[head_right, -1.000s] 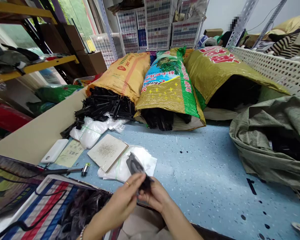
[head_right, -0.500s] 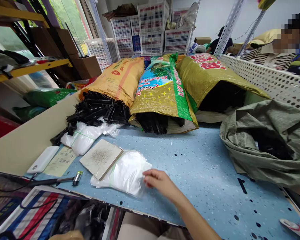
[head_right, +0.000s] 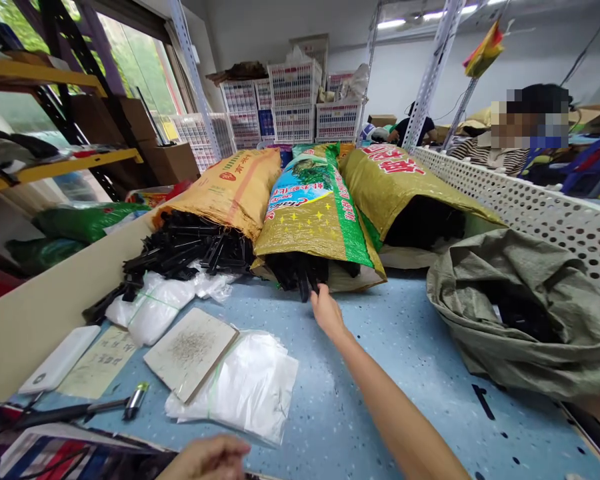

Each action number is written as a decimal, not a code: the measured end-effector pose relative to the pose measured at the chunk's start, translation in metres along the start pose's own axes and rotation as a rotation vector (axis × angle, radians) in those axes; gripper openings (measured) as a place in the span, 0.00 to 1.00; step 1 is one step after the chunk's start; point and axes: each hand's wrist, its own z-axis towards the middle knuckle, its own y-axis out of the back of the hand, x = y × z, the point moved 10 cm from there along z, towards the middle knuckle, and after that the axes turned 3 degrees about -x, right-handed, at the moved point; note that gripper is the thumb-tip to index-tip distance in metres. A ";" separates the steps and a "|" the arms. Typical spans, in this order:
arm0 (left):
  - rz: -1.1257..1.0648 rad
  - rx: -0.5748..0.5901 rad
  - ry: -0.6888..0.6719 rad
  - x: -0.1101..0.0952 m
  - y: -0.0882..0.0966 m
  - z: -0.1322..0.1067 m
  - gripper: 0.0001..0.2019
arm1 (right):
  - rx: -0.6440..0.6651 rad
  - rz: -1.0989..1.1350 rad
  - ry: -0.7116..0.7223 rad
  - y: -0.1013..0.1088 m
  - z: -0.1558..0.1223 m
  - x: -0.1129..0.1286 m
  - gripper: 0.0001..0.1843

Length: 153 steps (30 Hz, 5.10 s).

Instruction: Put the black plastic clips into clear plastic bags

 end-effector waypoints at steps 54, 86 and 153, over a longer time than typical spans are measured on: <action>-0.474 -0.256 -0.109 -0.054 -0.085 0.086 0.21 | 0.484 0.145 0.293 0.017 -0.173 -0.009 0.21; -0.225 -0.237 -0.339 -0.127 -0.087 0.066 0.25 | 0.073 0.206 0.426 0.092 -0.110 0.018 0.18; -0.515 -0.322 -0.127 -0.075 -0.074 0.077 0.29 | 0.395 0.145 0.618 0.029 -0.217 0.032 0.17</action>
